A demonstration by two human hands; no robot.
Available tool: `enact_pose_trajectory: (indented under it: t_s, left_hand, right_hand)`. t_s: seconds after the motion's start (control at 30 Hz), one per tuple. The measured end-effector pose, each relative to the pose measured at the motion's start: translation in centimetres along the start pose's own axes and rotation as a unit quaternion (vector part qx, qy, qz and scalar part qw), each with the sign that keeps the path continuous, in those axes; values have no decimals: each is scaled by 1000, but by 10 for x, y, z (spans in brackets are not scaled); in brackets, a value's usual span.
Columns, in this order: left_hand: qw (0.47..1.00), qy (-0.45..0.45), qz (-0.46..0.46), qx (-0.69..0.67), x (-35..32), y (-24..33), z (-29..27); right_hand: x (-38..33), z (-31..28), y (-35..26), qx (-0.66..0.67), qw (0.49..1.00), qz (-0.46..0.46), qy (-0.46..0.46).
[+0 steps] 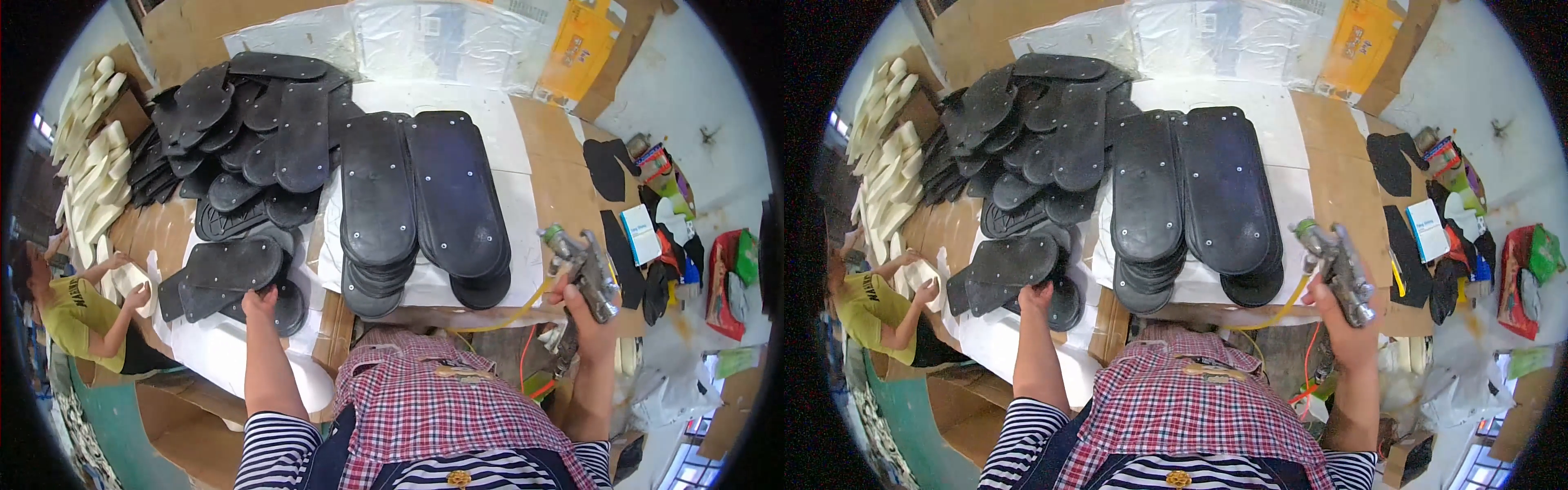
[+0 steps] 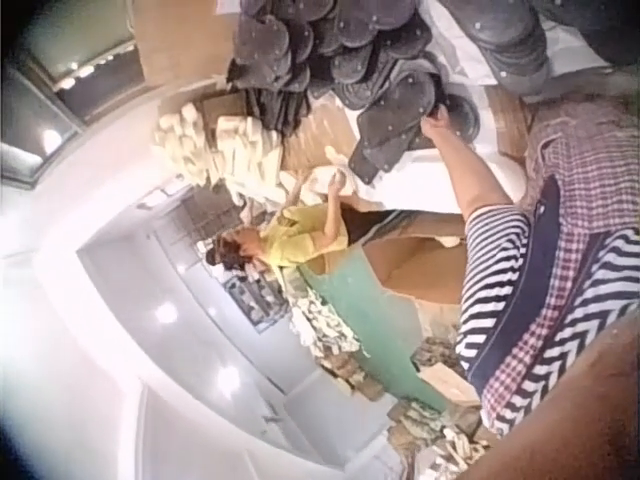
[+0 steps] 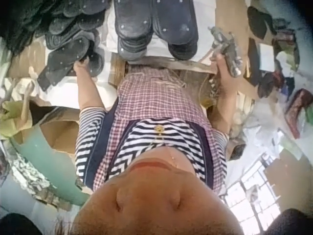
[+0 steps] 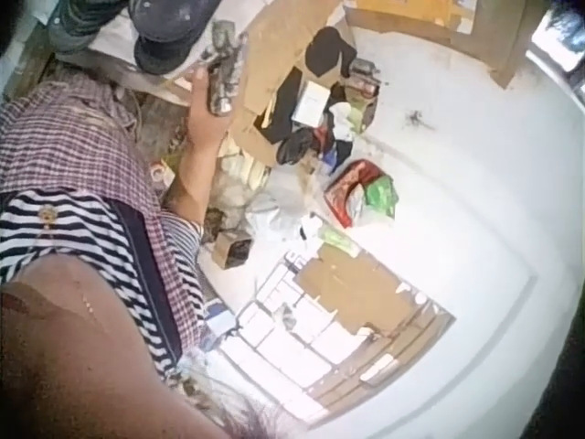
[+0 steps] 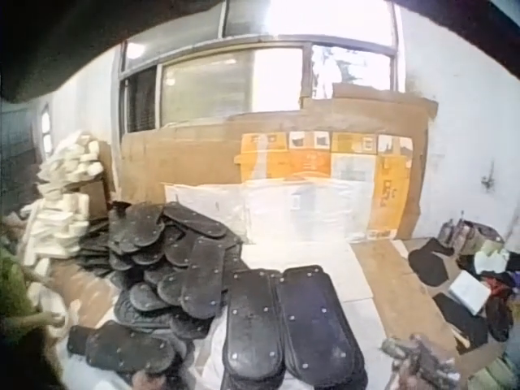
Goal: Applying foam padding and adhesive tape to shoe soles and organizing them on a workbench.
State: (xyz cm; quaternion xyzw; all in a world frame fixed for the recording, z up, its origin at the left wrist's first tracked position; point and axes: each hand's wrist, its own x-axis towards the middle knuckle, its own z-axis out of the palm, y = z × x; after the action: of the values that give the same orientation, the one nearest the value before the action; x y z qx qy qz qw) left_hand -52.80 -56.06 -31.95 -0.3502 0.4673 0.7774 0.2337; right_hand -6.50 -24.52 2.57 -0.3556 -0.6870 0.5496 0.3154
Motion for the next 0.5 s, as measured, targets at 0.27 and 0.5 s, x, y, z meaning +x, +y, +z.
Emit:
enact_pose_trajectory:
  t_s: [0.27, 0.5]
  left_hand:
    - [984, 137, 34, 110, -12, -20, 14]
    - [956, 112, 171, 208, -27, -48, 26]
  right_hand:
    - [-22, 0, -19, 20, 999, 21, 19]
    - [-46, -27, -18, -24, 994, 72, 83]
